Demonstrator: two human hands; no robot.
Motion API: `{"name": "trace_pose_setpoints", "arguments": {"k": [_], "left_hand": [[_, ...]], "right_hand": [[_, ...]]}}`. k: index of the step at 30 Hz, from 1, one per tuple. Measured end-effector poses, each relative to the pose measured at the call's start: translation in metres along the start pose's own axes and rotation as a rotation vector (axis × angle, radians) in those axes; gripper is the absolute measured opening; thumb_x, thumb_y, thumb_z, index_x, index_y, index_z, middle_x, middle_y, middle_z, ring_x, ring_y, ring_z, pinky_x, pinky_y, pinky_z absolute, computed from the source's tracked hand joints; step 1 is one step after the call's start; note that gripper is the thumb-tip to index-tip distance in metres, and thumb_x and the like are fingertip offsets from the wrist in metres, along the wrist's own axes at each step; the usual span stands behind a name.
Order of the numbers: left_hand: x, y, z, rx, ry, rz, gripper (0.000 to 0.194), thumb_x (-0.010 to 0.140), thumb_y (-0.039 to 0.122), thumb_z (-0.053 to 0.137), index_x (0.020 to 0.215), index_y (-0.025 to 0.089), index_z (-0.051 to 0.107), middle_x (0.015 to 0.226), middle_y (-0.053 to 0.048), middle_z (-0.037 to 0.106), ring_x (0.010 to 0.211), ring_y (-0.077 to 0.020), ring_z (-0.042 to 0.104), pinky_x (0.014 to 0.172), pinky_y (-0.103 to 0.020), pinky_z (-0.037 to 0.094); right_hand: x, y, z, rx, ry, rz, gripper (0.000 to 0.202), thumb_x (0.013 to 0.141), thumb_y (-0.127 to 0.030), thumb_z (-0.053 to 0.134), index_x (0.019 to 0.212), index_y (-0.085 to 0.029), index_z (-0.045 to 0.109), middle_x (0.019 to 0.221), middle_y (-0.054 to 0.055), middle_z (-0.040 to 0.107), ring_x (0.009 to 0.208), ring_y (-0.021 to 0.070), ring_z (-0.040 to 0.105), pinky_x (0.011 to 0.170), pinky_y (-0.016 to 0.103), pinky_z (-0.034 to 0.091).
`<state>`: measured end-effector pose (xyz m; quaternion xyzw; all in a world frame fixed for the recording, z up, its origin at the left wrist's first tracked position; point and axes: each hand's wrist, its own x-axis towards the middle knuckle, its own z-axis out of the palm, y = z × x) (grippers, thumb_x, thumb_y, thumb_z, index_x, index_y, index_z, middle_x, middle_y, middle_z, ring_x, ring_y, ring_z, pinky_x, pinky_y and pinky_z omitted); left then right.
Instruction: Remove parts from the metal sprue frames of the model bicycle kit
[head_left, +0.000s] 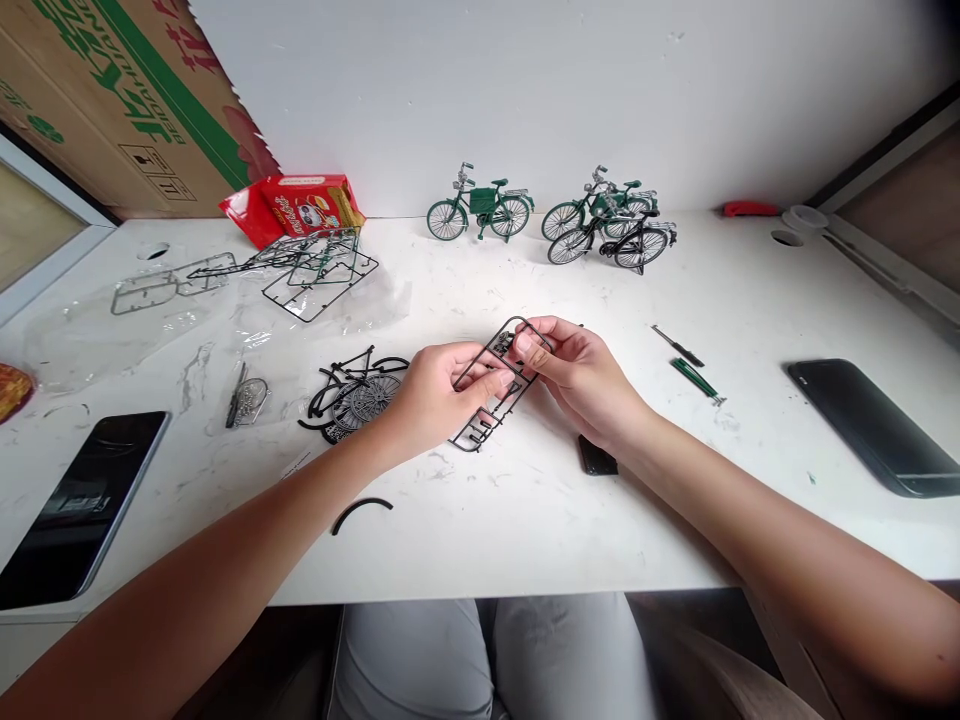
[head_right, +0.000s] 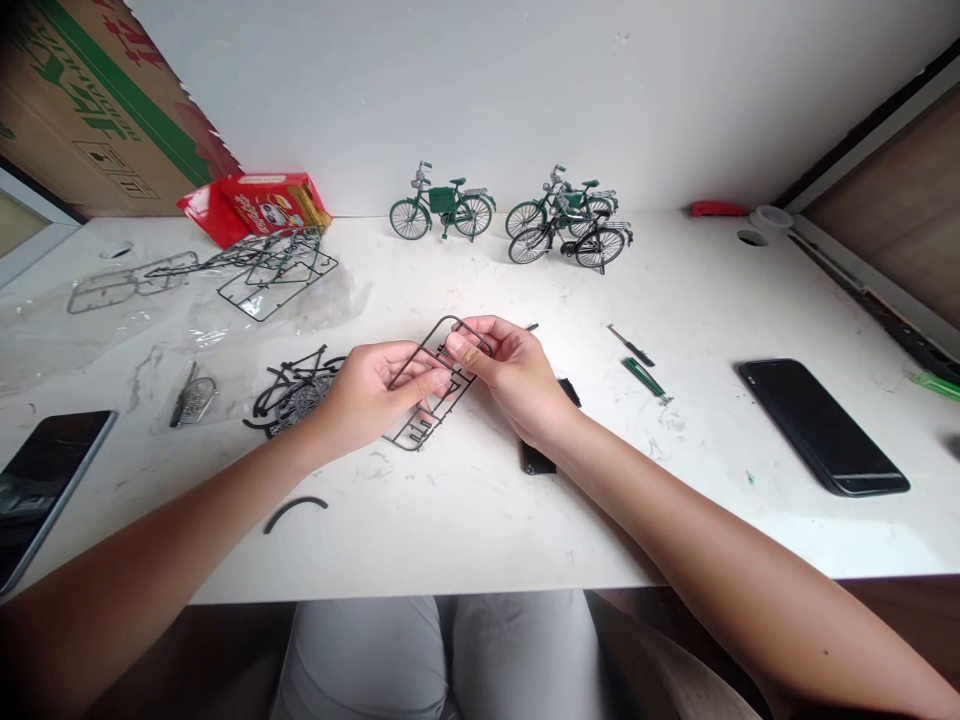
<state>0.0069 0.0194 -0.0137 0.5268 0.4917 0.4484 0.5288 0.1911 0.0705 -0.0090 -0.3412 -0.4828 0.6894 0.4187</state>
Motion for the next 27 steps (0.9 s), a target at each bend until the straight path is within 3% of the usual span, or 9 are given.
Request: {"name": "trace_pose_setpoints", "arguments": {"k": [7,14,21,27], "left_hand": [[-0.0004,-0.0039,-0.0008,0.017,-0.015,0.022,0.015,0.093,0.026,0.076,0.098,0.012,0.074,0.088,-0.008,0.076,0.07,-0.0145,0.072,0.057,-0.025,0.068],[-0.0001,-0.0091,-0.0024,0.052,-0.026,0.05,0.02,0.094,0.031,0.075,0.104,0.013,0.075,0.091,-0.008,0.077,0.075,-0.0177,0.075,0.06,-0.029,0.07],[-0.0005,-0.0054,-0.0013,0.058,-0.001,0.047,0.019,0.094,0.026,0.075,0.106,0.012,0.076,0.088,-0.007,0.078,0.066,-0.0133,0.072,0.059,-0.024,0.067],[-0.0005,-0.0018,-0.0008,0.029,0.001,0.059,0.017,0.094,0.025,0.075,0.105,0.013,0.076,0.087,-0.006,0.078,0.065,-0.0127,0.072,0.058,-0.023,0.066]], "right_hand": [[0.0019,0.0006,-0.0024,0.044,-0.018,0.04,0.041,0.07,-0.042,0.102,0.094,-0.022,0.076,0.088,0.0,0.073,0.082,0.015,0.065,0.086,0.035,0.056],[0.002,0.0006,-0.0037,0.018,0.011,0.024,0.04,0.065,-0.039,0.103,0.092,-0.024,0.077,0.099,-0.001,0.074,0.084,0.0141,0.063,0.084,0.034,0.055],[-0.0006,-0.0022,-0.0001,-0.038,0.037,-0.029,0.035,0.072,-0.041,0.098,0.097,-0.024,0.082,0.106,0.003,0.078,0.092,0.0176,0.066,0.095,0.038,0.054],[-0.0035,-0.0047,0.0026,-0.075,0.035,-0.093,0.027,0.078,-0.044,0.095,0.093,-0.024,0.083,0.09,0.001,0.075,0.083,0.016,0.064,0.089,0.037,0.054]]}}
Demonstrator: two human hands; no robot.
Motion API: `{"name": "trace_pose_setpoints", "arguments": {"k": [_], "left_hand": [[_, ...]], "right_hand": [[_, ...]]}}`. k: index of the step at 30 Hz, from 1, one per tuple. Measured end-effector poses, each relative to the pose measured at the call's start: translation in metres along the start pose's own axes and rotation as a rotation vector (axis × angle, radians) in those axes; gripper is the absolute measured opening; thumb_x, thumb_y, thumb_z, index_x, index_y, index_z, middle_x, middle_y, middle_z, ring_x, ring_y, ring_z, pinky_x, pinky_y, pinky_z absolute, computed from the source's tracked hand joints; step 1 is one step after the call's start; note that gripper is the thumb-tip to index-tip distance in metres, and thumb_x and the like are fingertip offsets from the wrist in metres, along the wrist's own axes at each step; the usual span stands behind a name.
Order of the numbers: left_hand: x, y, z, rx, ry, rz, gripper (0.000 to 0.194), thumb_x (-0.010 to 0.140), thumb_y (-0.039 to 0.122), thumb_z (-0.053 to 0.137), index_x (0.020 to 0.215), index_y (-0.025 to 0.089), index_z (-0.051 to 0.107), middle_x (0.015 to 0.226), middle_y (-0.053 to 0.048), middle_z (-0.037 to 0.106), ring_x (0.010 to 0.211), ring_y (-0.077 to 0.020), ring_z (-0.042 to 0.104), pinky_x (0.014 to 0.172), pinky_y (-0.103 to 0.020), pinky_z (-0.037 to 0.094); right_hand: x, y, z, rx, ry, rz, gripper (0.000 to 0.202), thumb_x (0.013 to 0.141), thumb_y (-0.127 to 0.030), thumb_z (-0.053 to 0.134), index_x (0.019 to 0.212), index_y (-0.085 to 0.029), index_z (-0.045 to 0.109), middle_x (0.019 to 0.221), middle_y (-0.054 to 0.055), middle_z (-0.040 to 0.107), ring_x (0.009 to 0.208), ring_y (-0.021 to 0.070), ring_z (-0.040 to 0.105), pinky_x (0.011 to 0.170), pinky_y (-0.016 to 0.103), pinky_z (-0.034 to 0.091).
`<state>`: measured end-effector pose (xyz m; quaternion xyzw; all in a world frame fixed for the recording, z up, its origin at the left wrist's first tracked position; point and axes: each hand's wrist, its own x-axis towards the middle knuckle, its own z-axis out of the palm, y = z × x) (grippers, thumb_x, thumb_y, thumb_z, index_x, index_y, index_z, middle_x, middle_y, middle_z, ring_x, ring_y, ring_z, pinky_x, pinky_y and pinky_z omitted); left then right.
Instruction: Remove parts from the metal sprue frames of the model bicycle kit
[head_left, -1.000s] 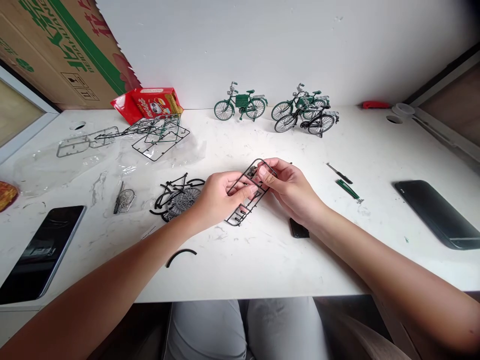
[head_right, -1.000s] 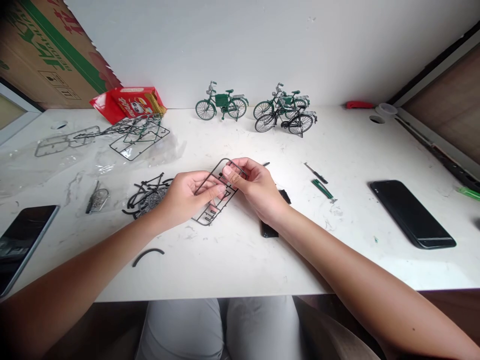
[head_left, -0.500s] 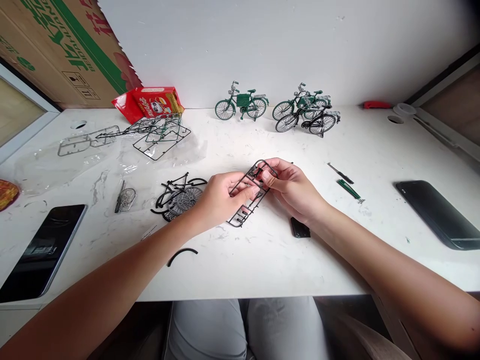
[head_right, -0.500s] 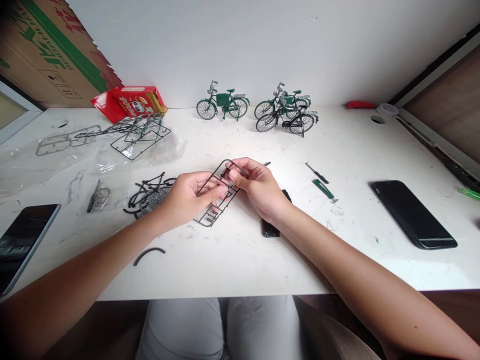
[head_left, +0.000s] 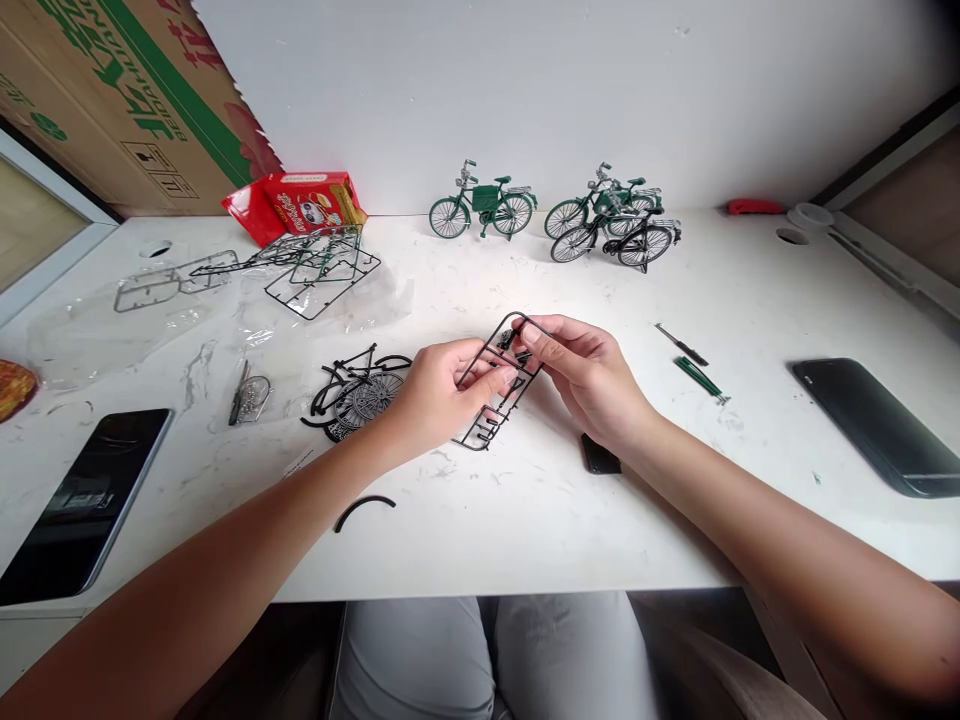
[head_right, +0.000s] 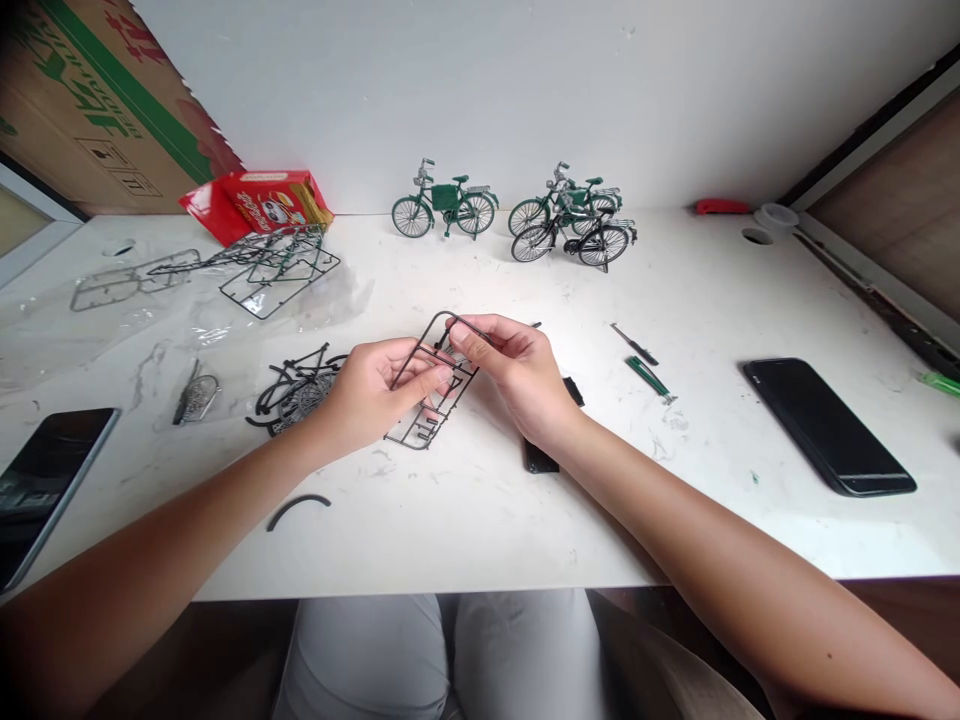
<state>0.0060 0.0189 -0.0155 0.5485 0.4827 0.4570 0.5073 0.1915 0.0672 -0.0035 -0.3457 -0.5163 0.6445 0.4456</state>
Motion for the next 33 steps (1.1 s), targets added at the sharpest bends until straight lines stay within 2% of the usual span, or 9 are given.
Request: {"name": "trace_pose_setpoints", "arguments": {"k": [7,17,27,33], "left_hand": [[-0.0008,-0.0052,0.0006,0.046,-0.025,0.015,0.017,0.094,0.028,0.075,0.102,0.013,0.074,0.088,-0.006,0.079,0.067,-0.0141,0.073,0.059,-0.025,0.068],[-0.0011,-0.0055,0.0004,0.052,-0.035,0.001,0.018,0.094,0.03,0.075,0.101,0.013,0.074,0.087,-0.007,0.078,0.07,-0.0157,0.074,0.059,-0.026,0.068],[-0.0004,-0.005,0.0004,0.064,-0.034,-0.005,0.017,0.095,0.03,0.074,0.099,0.013,0.072,0.087,-0.007,0.079,0.069,-0.0154,0.074,0.059,-0.026,0.067],[-0.0012,-0.0059,-0.0003,0.064,-0.042,-0.02,0.02,0.096,0.03,0.073,0.108,0.014,0.075,0.089,-0.007,0.079,0.07,-0.0158,0.075,0.06,-0.027,0.068]], "right_hand": [[0.0028,0.0036,-0.001,-0.093,0.048,-0.024,0.033,0.078,-0.05,0.095,0.089,-0.022,0.081,0.089,0.003,0.077,0.081,0.0164,0.064,0.08,0.035,0.052],[0.002,0.0042,-0.0003,-0.127,0.029,-0.018,0.03,0.083,-0.049,0.091,0.093,-0.023,0.082,0.092,0.002,0.077,0.083,0.016,0.065,0.084,0.033,0.054],[0.0036,0.0067,-0.0018,-0.132,0.019,-0.038,0.033,0.082,-0.052,0.092,0.096,-0.024,0.083,0.097,0.003,0.079,0.089,0.0177,0.068,0.089,0.035,0.056],[0.0041,0.0075,-0.0022,-0.108,0.0,-0.047,0.028,0.084,-0.048,0.091,0.096,-0.024,0.083,0.098,0.002,0.078,0.087,0.0161,0.067,0.088,0.034,0.055]]}}
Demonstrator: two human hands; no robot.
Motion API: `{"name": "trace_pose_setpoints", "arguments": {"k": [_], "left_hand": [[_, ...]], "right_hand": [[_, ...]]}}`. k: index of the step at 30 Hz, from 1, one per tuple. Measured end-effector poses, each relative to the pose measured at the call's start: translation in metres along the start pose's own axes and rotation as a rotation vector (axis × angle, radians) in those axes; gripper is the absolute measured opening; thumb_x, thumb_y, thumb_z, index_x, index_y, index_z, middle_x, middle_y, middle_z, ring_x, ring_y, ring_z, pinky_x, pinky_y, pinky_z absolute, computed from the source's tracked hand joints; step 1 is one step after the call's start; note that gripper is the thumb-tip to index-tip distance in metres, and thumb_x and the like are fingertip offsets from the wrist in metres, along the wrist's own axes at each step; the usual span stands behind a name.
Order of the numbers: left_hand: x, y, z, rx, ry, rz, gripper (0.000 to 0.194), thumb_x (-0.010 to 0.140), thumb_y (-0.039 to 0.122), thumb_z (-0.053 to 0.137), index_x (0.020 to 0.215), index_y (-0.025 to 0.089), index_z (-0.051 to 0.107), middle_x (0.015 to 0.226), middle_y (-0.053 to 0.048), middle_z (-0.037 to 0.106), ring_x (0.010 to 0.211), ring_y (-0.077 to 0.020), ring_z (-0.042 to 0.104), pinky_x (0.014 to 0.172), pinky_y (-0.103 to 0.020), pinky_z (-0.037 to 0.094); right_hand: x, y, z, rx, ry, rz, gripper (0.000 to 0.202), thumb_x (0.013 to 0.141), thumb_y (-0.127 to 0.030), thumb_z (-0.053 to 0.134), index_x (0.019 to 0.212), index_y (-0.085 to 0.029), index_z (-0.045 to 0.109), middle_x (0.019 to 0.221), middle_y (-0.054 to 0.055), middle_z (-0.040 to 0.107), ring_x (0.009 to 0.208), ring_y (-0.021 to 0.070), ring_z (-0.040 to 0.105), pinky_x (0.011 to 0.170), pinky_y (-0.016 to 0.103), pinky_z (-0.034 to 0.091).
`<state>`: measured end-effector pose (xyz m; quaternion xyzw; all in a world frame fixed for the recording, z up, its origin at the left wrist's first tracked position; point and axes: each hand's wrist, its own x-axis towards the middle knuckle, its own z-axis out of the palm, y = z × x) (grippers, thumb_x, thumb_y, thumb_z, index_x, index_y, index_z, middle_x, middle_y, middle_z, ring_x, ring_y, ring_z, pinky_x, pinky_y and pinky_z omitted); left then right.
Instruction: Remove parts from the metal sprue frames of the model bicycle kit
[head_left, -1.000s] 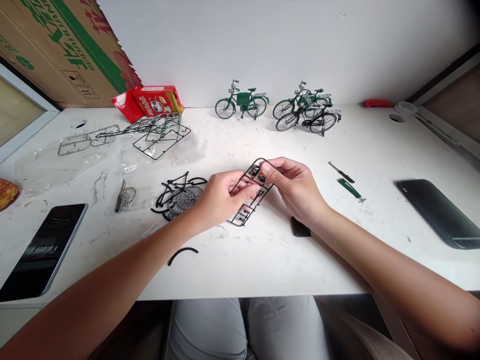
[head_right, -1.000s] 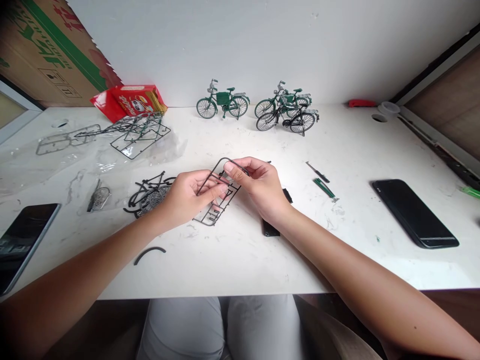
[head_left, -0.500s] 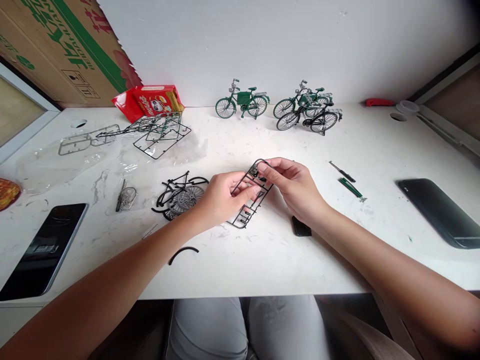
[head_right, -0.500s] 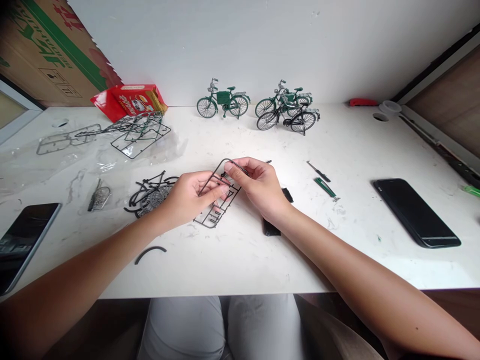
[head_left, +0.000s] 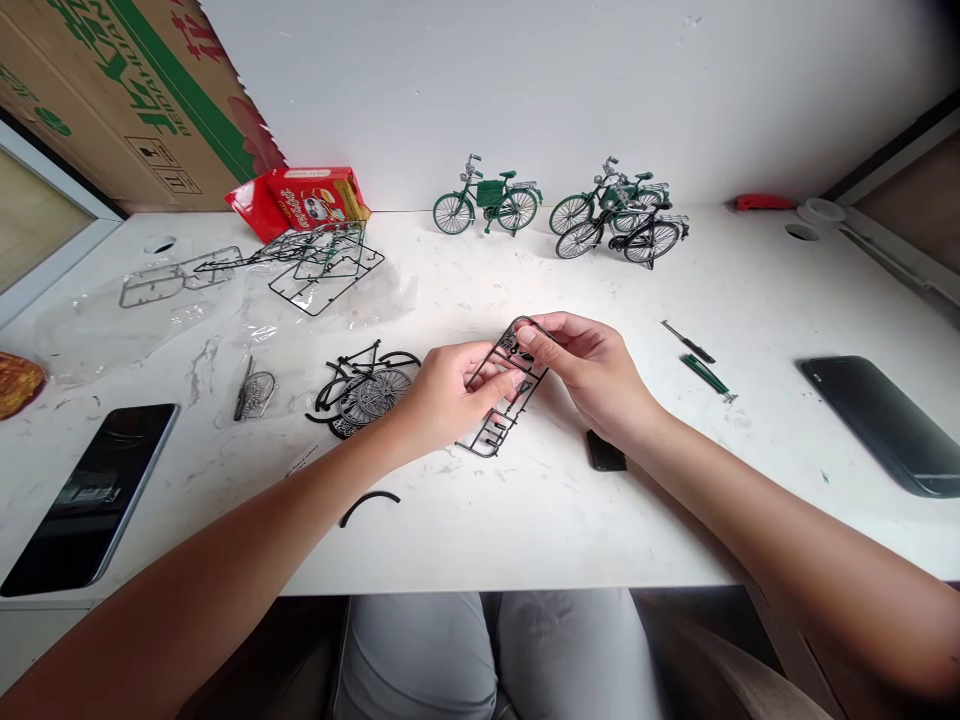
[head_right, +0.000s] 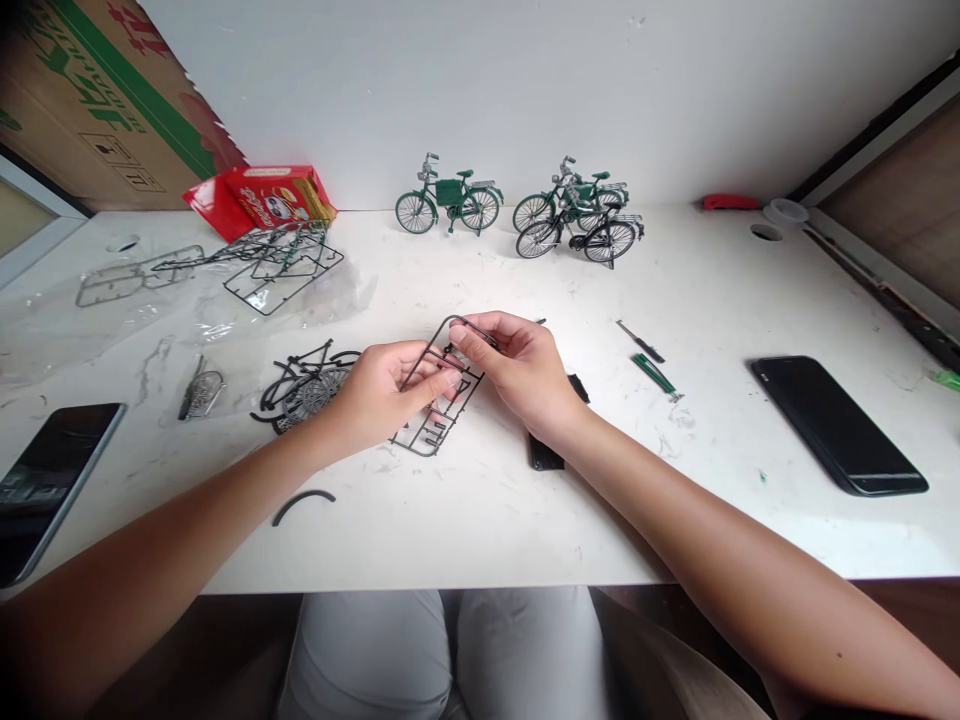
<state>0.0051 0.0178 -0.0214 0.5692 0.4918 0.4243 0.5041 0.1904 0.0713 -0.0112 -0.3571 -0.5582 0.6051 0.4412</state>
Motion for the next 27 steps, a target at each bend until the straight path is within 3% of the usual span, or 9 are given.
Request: {"name": "trace_pose_setpoints", "arguments": {"k": [27], "left_hand": [[-0.0024,-0.0006,0.0005,0.01,-0.019,0.038,0.02,0.097,0.032,0.073,0.105,0.014,0.075,0.084,-0.007,0.078,0.066,-0.0141,0.071,0.057,-0.024,0.065]], "right_hand": [[-0.002,-0.001,0.0015,0.004,-0.062,0.044,0.032,0.086,-0.053,0.088,0.095,-0.024,0.079,0.086,0.001,0.072,0.079,0.016,0.063,0.078,0.033,0.053]]}}
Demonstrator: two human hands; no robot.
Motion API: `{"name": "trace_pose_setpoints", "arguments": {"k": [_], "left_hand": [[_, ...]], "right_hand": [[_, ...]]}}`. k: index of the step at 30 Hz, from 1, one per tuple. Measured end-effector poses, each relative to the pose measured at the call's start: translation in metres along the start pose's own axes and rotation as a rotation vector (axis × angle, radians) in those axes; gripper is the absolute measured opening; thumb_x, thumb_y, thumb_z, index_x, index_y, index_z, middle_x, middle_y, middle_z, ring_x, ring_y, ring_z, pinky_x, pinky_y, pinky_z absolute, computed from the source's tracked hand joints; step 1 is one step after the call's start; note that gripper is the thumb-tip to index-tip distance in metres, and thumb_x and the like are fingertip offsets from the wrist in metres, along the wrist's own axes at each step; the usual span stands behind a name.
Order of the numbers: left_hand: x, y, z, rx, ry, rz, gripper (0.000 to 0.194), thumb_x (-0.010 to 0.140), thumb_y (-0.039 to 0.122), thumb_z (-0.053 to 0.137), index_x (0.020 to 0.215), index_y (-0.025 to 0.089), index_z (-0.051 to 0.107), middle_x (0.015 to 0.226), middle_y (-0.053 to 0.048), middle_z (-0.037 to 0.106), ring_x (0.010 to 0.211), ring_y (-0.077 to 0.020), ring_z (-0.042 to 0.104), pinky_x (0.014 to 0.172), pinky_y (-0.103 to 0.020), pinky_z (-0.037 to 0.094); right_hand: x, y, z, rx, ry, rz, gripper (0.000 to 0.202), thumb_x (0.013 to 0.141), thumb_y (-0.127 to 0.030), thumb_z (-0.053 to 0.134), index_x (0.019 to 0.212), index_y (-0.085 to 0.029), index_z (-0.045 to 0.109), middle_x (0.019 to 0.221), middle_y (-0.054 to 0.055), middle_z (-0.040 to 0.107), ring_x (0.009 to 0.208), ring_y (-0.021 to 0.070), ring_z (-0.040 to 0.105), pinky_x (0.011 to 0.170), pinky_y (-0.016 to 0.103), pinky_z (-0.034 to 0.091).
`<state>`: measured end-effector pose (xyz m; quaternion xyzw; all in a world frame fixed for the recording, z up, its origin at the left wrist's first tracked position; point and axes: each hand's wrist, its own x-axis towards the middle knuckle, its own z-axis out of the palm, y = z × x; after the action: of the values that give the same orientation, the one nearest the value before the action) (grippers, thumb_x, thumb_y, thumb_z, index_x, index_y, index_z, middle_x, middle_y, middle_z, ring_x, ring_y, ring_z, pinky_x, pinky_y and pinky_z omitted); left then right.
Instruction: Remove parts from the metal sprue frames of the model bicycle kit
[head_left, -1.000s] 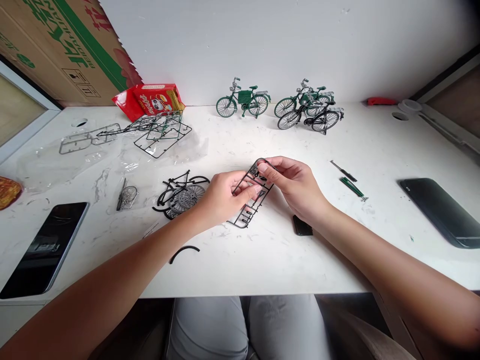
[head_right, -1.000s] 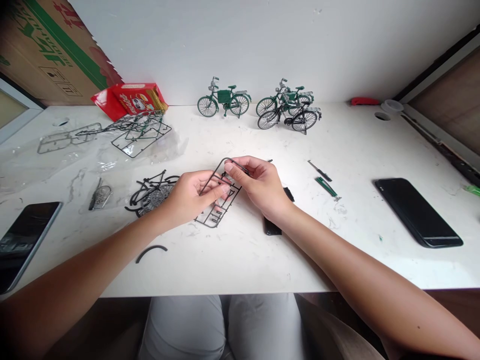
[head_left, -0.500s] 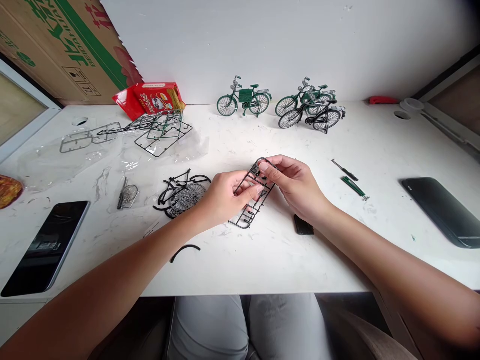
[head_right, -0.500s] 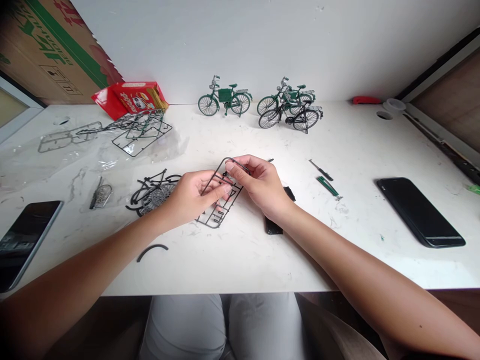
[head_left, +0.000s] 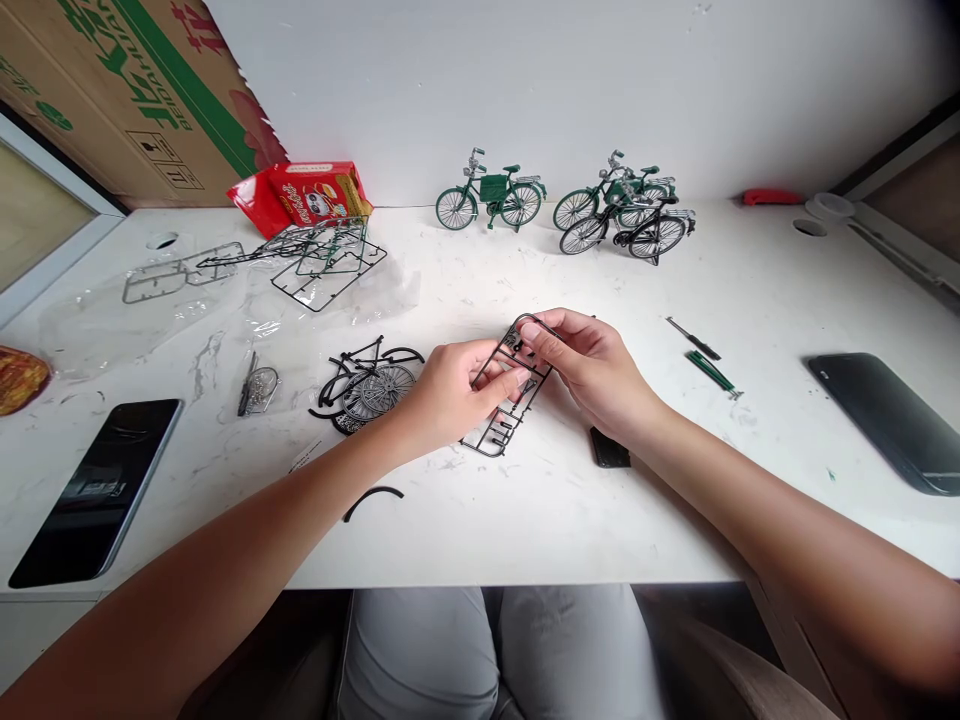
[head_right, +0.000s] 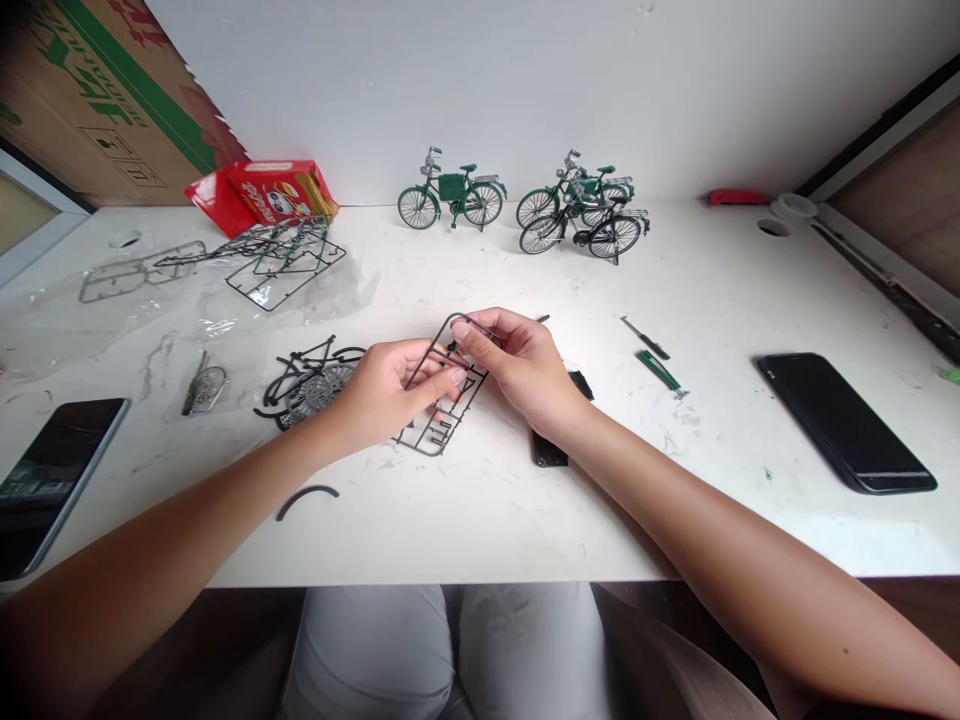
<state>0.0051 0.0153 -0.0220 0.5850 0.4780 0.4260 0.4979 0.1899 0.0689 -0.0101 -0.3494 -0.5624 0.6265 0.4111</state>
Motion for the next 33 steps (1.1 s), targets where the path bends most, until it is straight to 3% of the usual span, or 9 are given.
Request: {"name": "trace_pose_setpoints", "arguments": {"k": [7,20,33], "left_hand": [[0.0007,-0.0023,0.0,0.005,-0.005,0.001,0.021,0.097,0.035,0.073,0.101,0.014,0.073,0.085,-0.007,0.078,0.067,-0.0148,0.072,0.059,-0.026,0.066],[-0.0008,-0.0004,0.0008,0.044,-0.014,0.024,0.018,0.098,0.032,0.071,0.093,0.014,0.071,0.082,-0.005,0.075,0.064,-0.012,0.069,0.061,-0.024,0.064],[-0.0001,0.0,0.0004,0.067,-0.018,0.034,0.018,0.099,0.031,0.07,0.092,0.014,0.069,0.08,-0.005,0.076,0.062,-0.0115,0.069,0.058,-0.022,0.063]], "right_hand": [[0.001,0.0014,-0.0001,0.0,-0.004,0.0,0.037,0.082,-0.057,0.09,0.097,-0.025,0.079,0.088,0.002,0.072,0.08,0.0173,0.064,0.077,0.035,0.056],[0.0015,0.0062,-0.0034,0.009,-0.056,-0.004,0.035,0.087,-0.055,0.086,0.103,-0.025,0.078,0.092,0.001,0.071,0.081,0.0165,0.065,0.081,0.038,0.057],[0.002,0.0079,-0.0015,0.079,-0.094,0.016,0.033,0.09,-0.051,0.086,0.101,-0.022,0.075,0.083,0.0,0.07,0.071,0.0162,0.067,0.068,0.035,0.059]]}}
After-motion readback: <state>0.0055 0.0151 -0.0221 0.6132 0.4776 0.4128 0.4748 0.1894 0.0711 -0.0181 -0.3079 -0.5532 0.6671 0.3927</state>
